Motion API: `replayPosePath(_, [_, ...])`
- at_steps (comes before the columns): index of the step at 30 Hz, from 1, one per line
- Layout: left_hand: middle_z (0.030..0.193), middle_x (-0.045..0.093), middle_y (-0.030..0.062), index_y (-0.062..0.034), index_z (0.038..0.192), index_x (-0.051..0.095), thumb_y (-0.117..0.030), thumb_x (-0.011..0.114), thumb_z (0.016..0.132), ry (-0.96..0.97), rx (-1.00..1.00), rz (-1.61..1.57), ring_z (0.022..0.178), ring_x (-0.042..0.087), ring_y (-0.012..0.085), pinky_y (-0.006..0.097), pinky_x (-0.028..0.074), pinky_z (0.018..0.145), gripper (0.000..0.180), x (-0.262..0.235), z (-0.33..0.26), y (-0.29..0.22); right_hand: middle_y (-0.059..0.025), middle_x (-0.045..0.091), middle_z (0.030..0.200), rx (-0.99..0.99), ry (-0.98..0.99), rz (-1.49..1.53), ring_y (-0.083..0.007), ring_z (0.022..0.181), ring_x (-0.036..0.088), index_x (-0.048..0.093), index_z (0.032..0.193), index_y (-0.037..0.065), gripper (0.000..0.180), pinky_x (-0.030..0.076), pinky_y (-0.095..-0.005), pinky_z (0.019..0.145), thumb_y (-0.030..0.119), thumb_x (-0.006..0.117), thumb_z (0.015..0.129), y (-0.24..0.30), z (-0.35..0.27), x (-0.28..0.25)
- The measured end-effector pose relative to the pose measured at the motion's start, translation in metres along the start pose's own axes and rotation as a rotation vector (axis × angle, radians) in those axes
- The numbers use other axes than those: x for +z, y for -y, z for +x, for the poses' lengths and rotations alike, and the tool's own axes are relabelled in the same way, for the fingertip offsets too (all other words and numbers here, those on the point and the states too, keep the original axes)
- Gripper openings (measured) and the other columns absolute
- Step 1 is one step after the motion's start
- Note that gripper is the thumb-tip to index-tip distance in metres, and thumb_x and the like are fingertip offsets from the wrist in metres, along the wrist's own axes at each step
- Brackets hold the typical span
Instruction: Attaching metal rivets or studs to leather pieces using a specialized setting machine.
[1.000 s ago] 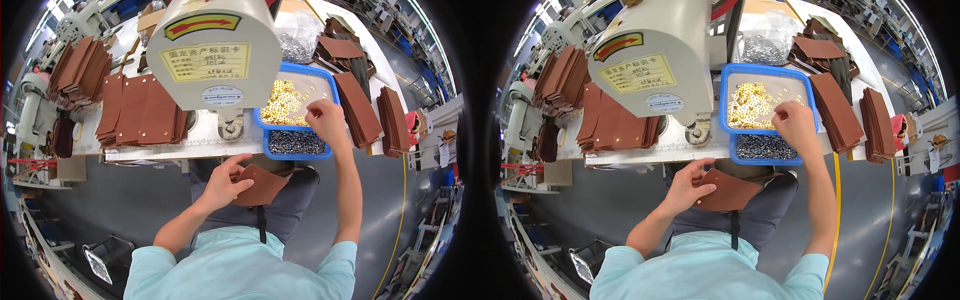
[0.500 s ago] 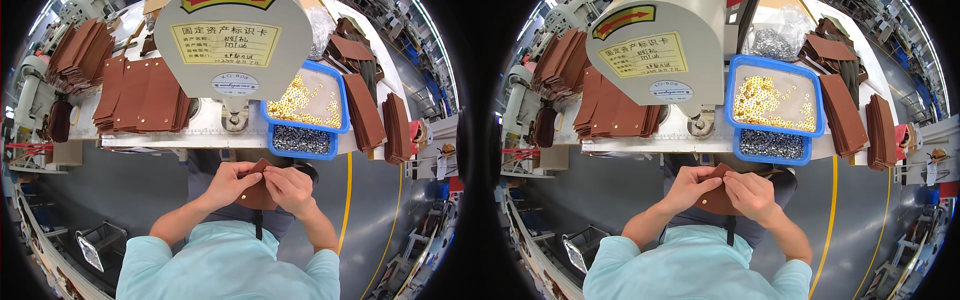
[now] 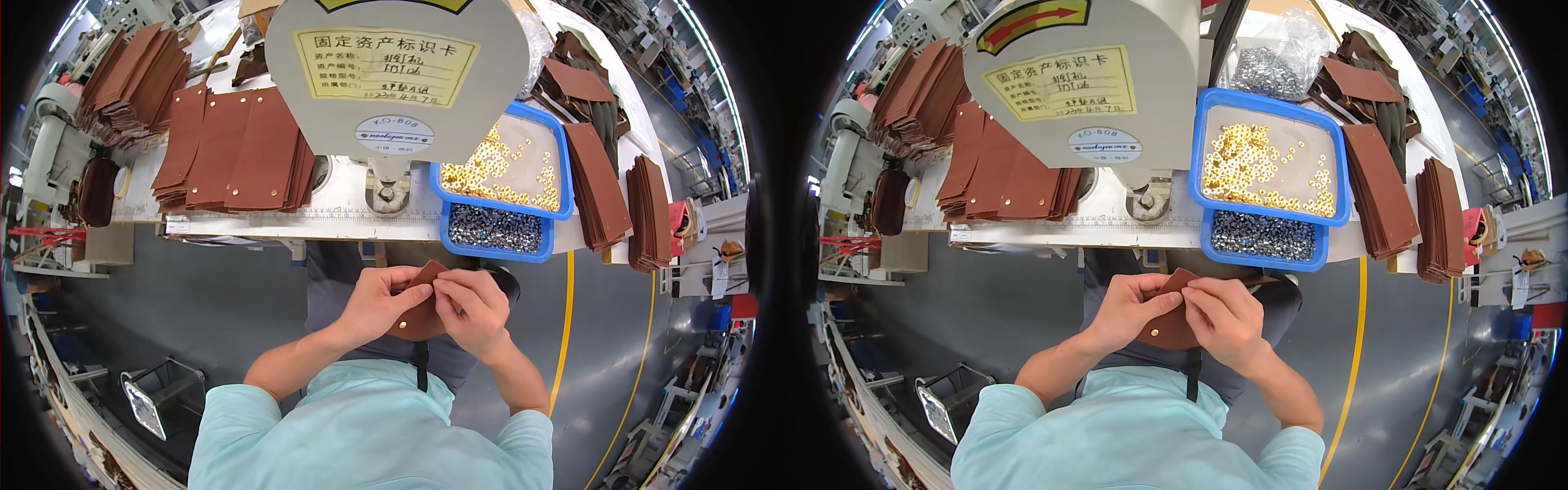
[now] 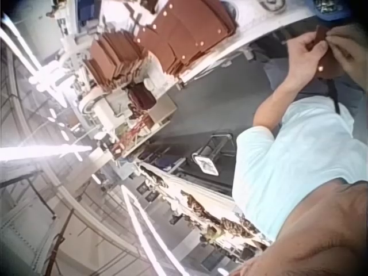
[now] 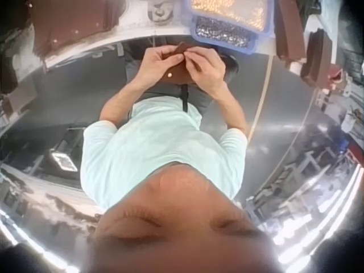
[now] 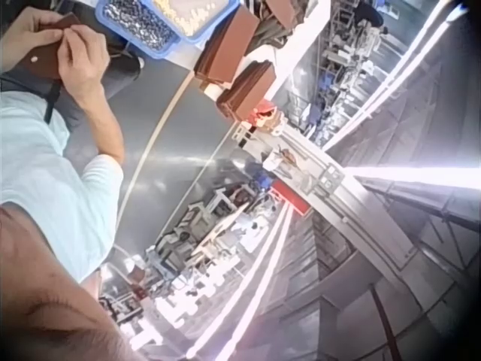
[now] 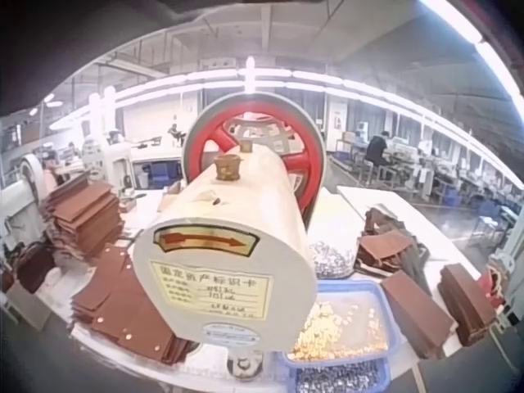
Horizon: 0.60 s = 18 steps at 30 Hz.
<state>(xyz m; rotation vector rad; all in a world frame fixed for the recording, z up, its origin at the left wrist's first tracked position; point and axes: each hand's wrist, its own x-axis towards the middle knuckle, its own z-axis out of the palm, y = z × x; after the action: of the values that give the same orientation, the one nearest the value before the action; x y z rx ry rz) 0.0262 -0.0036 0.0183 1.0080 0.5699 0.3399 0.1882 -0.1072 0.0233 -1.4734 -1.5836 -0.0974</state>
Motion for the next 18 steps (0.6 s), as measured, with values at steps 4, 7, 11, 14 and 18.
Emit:
replayPosePath(4, [0.104,0.075,0.0047,0.0033,0.123,0.070,-0.010,0.069,0.100,-0.001,0.005,0.045,0.090,0.067,0.0071,0.024,0.056,0.078,0.027,0.0016,-0.0033,-0.0025,-0.0115,0.066,0.109,0.273,0.030,0.190,-0.0220,0.085,0.065,0.075,0.098,0.002,0.022,0.054,-0.0307,0.069,-0.004,0.080,0.078,0.0038,-0.0070,-0.0027])
replayPosePath(7, [0.102,0.075,0.0033,0.0028,0.124,0.070,-0.012,0.068,0.100,0.004,0.000,0.055,0.089,0.065,0.0057,0.023,0.054,0.077,0.028,0.0025,-0.0044,-0.0034,-0.0124,0.064,0.113,0.360,0.070,0.269,-0.0208,0.091,0.064,0.075,0.099,0.002,0.018,0.053,-0.0299,0.073,-0.003,0.078,0.082,0.0016,-0.0088,-0.0050])
replayPosePath(11, [0.101,0.075,0.0030,0.0025,0.124,0.071,-0.012,0.069,0.100,-0.009,0.016,0.044,0.088,0.065,0.0051,0.022,0.054,0.075,0.028,0.0041,-0.0045,-0.0025,-0.0122,0.065,0.115,0.425,0.061,0.309,-0.0208,0.093,0.063,0.076,0.099,0.003,0.017,0.052,-0.0313,0.077,-0.003,0.078,0.082,0.0026,-0.0038,-0.0067])
replayPosePath(14, [0.101,0.075,0.0028,0.0025,0.124,0.071,-0.013,0.069,0.100,-0.002,0.020,0.050,0.088,0.064,0.0048,0.022,0.053,0.075,0.028,0.0034,-0.0048,-0.0017,-0.0116,0.066,0.119,0.395,0.106,0.324,-0.0201,0.094,0.062,0.076,0.099,0.003,0.016,0.052,-0.0324,0.081,-0.002,0.077,0.083,0.0002,-0.0020,-0.0096])
replayPosePath(18, [0.101,0.075,0.0013,0.0010,0.126,0.070,-0.014,0.069,0.100,0.004,0.038,0.122,0.088,0.064,0.0049,0.023,0.054,0.074,0.030,0.0050,-0.0055,-0.0033,-0.0112,0.068,0.118,0.477,0.094,0.419,-0.0214,0.094,0.064,0.076,0.099,0.004,0.016,0.053,-0.0331,0.085,0.000,0.078,0.083,0.0007,-0.0037,-0.0101])
